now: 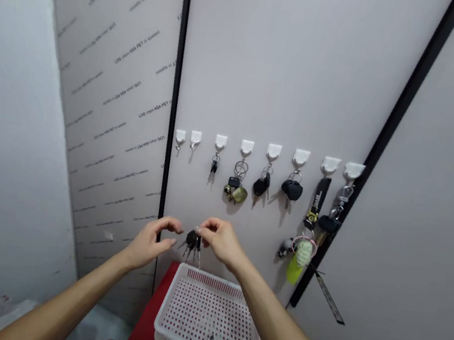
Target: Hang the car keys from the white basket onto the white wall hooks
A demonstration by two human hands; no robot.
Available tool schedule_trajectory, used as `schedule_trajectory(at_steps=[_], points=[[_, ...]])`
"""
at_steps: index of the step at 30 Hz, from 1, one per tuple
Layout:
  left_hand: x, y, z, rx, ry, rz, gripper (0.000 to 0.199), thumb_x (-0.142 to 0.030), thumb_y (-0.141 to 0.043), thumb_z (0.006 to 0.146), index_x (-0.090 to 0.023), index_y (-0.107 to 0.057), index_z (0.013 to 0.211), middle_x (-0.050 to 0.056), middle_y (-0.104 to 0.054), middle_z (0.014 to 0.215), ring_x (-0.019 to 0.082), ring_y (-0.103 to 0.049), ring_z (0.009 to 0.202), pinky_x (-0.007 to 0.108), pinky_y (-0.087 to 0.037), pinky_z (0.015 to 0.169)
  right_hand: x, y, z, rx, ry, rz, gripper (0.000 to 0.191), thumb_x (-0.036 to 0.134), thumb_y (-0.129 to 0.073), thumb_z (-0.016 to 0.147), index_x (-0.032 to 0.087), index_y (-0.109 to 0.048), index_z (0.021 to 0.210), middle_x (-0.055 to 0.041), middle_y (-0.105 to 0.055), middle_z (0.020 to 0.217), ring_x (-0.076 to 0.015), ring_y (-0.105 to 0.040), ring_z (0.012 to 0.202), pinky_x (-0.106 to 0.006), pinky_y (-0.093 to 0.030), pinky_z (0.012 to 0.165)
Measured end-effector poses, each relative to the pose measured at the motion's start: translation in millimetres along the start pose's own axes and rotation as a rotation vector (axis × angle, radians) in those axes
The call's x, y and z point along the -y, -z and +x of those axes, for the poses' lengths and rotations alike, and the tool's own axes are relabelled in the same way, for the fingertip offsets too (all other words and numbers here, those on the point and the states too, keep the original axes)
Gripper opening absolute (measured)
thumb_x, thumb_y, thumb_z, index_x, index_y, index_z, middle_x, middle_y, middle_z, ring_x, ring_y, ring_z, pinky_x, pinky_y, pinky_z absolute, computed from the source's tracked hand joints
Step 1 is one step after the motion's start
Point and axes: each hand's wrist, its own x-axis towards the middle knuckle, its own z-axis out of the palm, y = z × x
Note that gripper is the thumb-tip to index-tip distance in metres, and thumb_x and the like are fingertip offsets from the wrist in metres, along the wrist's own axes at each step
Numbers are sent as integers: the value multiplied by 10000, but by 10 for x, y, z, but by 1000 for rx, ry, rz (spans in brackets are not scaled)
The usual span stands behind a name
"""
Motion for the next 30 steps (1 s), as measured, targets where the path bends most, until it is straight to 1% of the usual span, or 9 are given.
schedule_trajectory(at_steps=[2, 4, 8, 11, 17, 20, 25, 28, 30], points=[[-41, 36, 79, -29, 30, -16, 272, -188, -488, 608, -169, -463, 878, 33, -528, 882, 131, -466, 824, 254, -356, 747, 143, 3, 105, -53, 58, -41, 105, 225, -481, 588, 133, -456, 544, 55, -424, 437, -49, -386, 402, -184, -316, 426], [-67, 50, 201, -50, 26, -65, 324, -232, -492, 619, -171, -443, 934, 35, -523, 914, 134, -467, 834, 255, -359, 742, 294, -15, 227, -108, 149, -85, 94, 216, -479, 587, 133, -465, 545, 52, -435, 433, -51, -397, 400, -184, -324, 426], [-100, 110, 524, -125, 72, -291, 198, -227, -420, 669, -142, -471, 841, 11, -536, 712, 92, -498, 618, 222, -396, 590, 608, -54, 494, -220, 309, -86, 48, 185, -469, 582, 138, -464, 572, 54, -451, 441, -56, -425, 386, -186, -355, 417], [-179, 228, 762, -196, 128, -443, 142, -229, -410, 678, -126, -471, 755, -9, -505, 595, 61, -472, 471, 190, -378, 468, 832, -48, 686, -292, 385, -58, 36, 157, -459, 577, 139, -463, 607, 54, -458, 474, -53, -439, 385, -185, -382, 413], [-478, 506, 1103, -300, 158, -428, 94, -215, -445, 674, -125, -470, 661, -31, -488, 479, 40, -447, 383, 151, -335, 399, 1182, 29, 999, -439, 434, -227, 158, 104, -398, 612, 118, -523, 708, 17, -513, 529, -57, -475, 418, -196, -419, 469], [-514, 553, 1191, -262, 262, -373, 120, -211, -426, 687, -123, -456, 611, -24, -488, 454, 46, -452, 372, 153, -337, 386, 1244, 42, 1104, -477, 354, -432, 201, 76, -397, 609, 108, -559, 723, -9, -547, 536, -80, -513, 480, -213, -424, 541], [-376, 480, 1205, -208, 383, -337, 169, -199, -410, 695, -123, -419, 544, -21, -471, 431, 46, -444, 350, 158, -344, 380, 1179, 5, 1122, -421, 221, -629, 232, 53, -404, 616, 88, -586, 755, -56, -595, 601, -116, -551, 596, -211, -414, 603], [-301, 432, 1162, -209, 397, -345, 152, -188, -395, 702, -125, -418, 566, -22, -475, 453, 42, -454, 364, 154, -349, 394, 1117, 3, 1022, -395, 239, -642, 271, 53, -392, 630, 85, -576, 827, -59, -604, 635, -112, -551, 618, -205, -412, 614], [-250, 407, 1108, -218, 412, -356, 138, -197, -392, 705, -126, -423, 591, -18, -489, 487, 41, -465, 385, 152, -353, 408, 1056, 19, 912, -411, 312, -660, 280, 68, -393, 638, 97, -568, 855, -60, -607, 684, -113, -546, 652, -214, -406, 644]])
